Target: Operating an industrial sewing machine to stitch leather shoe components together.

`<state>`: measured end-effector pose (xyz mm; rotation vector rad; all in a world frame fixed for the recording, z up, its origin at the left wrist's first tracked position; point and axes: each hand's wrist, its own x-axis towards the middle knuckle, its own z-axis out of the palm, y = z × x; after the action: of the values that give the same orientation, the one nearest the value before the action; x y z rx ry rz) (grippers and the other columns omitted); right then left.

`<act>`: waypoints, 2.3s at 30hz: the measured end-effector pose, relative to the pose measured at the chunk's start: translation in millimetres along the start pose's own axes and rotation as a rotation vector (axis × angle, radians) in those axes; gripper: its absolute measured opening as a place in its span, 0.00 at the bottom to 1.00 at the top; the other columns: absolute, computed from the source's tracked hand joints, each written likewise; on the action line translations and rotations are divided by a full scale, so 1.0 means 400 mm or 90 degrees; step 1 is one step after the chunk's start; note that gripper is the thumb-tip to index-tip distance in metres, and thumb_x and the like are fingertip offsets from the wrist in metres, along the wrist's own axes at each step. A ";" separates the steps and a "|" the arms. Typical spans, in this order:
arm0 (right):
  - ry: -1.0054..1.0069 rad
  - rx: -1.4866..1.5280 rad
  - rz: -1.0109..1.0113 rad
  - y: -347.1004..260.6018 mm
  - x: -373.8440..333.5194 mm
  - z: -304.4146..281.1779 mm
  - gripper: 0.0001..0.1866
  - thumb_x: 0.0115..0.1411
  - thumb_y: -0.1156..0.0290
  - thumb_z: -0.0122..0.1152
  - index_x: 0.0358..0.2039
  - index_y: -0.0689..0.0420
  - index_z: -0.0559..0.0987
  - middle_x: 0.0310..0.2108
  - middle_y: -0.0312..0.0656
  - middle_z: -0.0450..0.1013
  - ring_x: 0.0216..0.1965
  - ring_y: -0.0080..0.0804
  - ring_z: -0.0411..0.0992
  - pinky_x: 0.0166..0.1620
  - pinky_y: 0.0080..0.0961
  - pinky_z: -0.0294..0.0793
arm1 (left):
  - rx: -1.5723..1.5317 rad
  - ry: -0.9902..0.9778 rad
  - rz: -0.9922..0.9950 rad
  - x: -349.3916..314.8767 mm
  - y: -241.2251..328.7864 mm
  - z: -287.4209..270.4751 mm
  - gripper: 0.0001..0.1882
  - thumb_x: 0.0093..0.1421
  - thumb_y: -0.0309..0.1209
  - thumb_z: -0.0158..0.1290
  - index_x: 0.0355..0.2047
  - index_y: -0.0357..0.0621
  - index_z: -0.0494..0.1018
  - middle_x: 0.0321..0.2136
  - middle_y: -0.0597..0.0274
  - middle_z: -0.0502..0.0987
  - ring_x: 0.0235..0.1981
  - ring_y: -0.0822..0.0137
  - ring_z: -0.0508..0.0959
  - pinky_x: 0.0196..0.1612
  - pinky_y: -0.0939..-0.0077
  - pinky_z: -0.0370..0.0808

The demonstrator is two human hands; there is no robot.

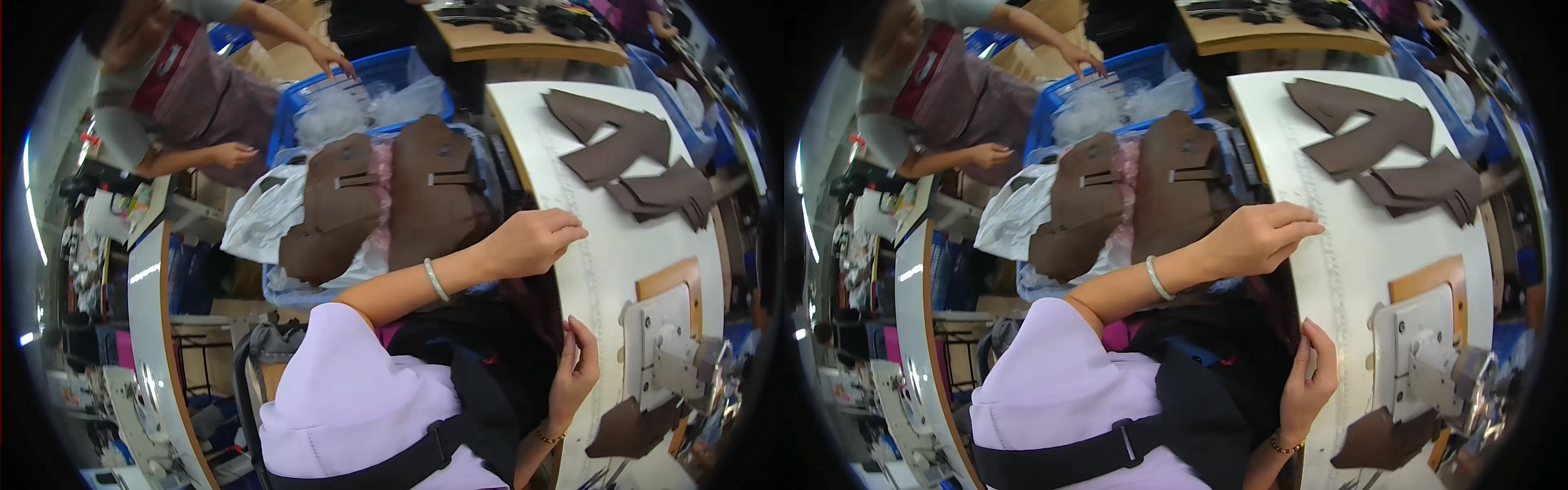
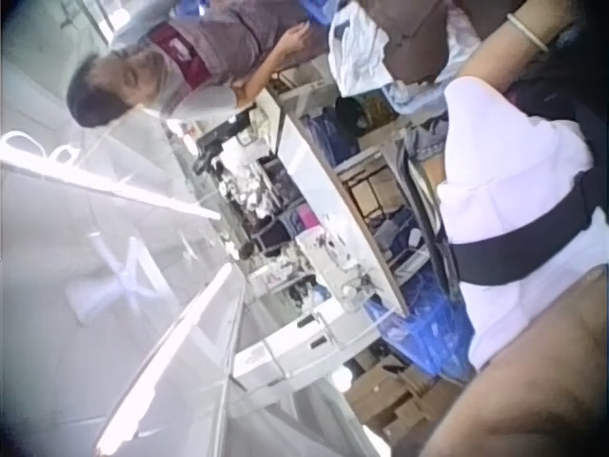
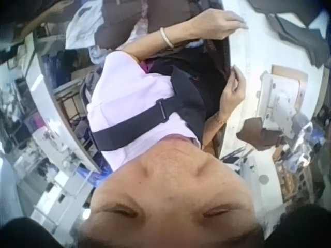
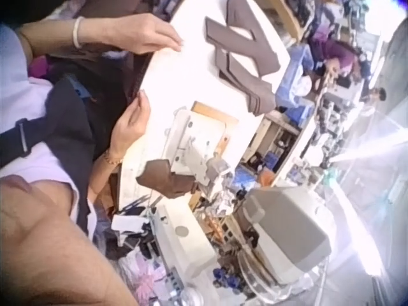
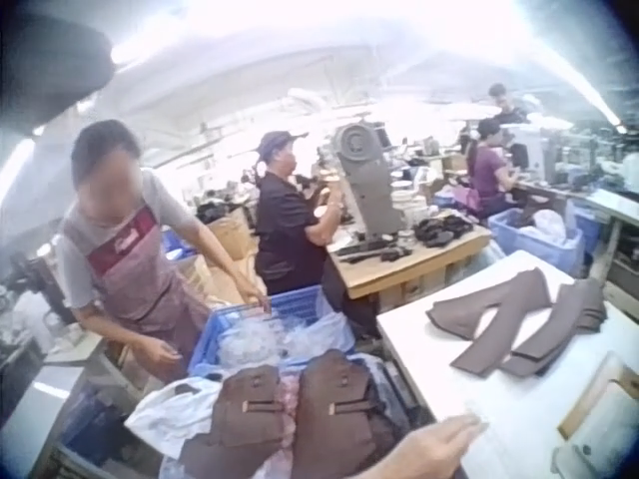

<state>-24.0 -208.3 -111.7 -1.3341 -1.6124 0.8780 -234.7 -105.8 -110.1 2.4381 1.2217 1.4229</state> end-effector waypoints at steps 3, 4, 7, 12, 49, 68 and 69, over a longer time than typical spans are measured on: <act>0.124 -0.090 -0.035 -0.032 -0.029 -0.074 0.08 0.60 0.84 0.52 0.40 0.65 0.77 0.38 0.45 0.76 0.42 0.34 0.75 0.48 0.25 0.72 | -0.032 -0.021 0.018 0.011 0.016 0.043 0.16 0.49 0.17 0.51 0.39 0.41 0.75 0.37 0.56 0.79 0.36 0.58 0.80 0.37 0.69 0.79; 0.173 -0.116 -0.012 -0.035 -0.040 -0.090 0.08 0.60 0.84 0.52 0.40 0.65 0.77 0.38 0.45 0.76 0.42 0.34 0.75 0.48 0.25 0.72 | -0.035 -0.012 0.017 0.007 0.004 0.033 0.17 0.48 0.17 0.50 0.39 0.41 0.76 0.35 0.55 0.80 0.34 0.57 0.81 0.36 0.68 0.79; 0.250 -0.106 0.025 -0.029 -0.062 -0.159 0.06 0.60 0.82 0.54 0.38 0.65 0.77 0.37 0.44 0.76 0.39 0.31 0.74 0.45 0.23 0.71 | -0.031 -0.009 -0.046 0.014 -0.004 -0.004 0.18 0.49 0.14 0.51 0.40 0.41 0.77 0.32 0.54 0.80 0.32 0.58 0.81 0.32 0.70 0.79; 0.449 -0.374 0.138 -0.037 -0.135 -0.303 0.09 0.61 0.79 0.55 0.42 0.64 0.76 0.36 0.43 0.74 0.36 0.31 0.73 0.43 0.25 0.71 | -0.075 0.005 0.018 0.101 -0.019 0.053 0.15 0.52 0.16 0.54 0.40 0.41 0.77 0.31 0.56 0.79 0.31 0.59 0.80 0.32 0.71 0.78; 0.423 -0.746 0.148 -0.050 -0.173 -0.530 0.24 0.61 0.57 0.60 0.50 0.63 0.75 0.50 0.52 0.73 0.52 0.44 0.71 0.57 0.38 0.67 | 0.326 0.064 -0.380 0.097 -0.288 -0.220 0.17 0.56 0.40 0.55 0.36 0.37 0.76 0.36 0.46 0.78 0.42 0.49 0.76 0.46 0.60 0.72; 0.217 -0.323 0.025 -0.043 -0.118 -0.275 0.15 0.67 0.75 0.49 0.52 0.67 0.71 0.53 0.49 0.70 0.53 0.36 0.69 0.56 0.30 0.67 | 0.205 0.192 -0.988 -0.597 -0.461 -0.672 0.71 0.30 0.52 0.73 0.64 0.26 0.43 0.55 0.38 0.68 0.59 0.51 0.67 0.59 0.60 0.65; 0.224 -0.332 0.031 -0.037 -0.121 -0.277 0.15 0.67 0.75 0.49 0.52 0.67 0.71 0.53 0.49 0.70 0.53 0.36 0.69 0.56 0.30 0.67 | 0.195 0.182 -0.986 -0.596 -0.460 -0.641 0.71 0.30 0.52 0.73 0.64 0.26 0.43 0.55 0.38 0.68 0.59 0.51 0.67 0.59 0.60 0.65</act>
<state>75.4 -258.3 -62.4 -1.7746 -1.5829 0.2219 -600.7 -218.1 -209.2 0.6217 2.5192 0.9745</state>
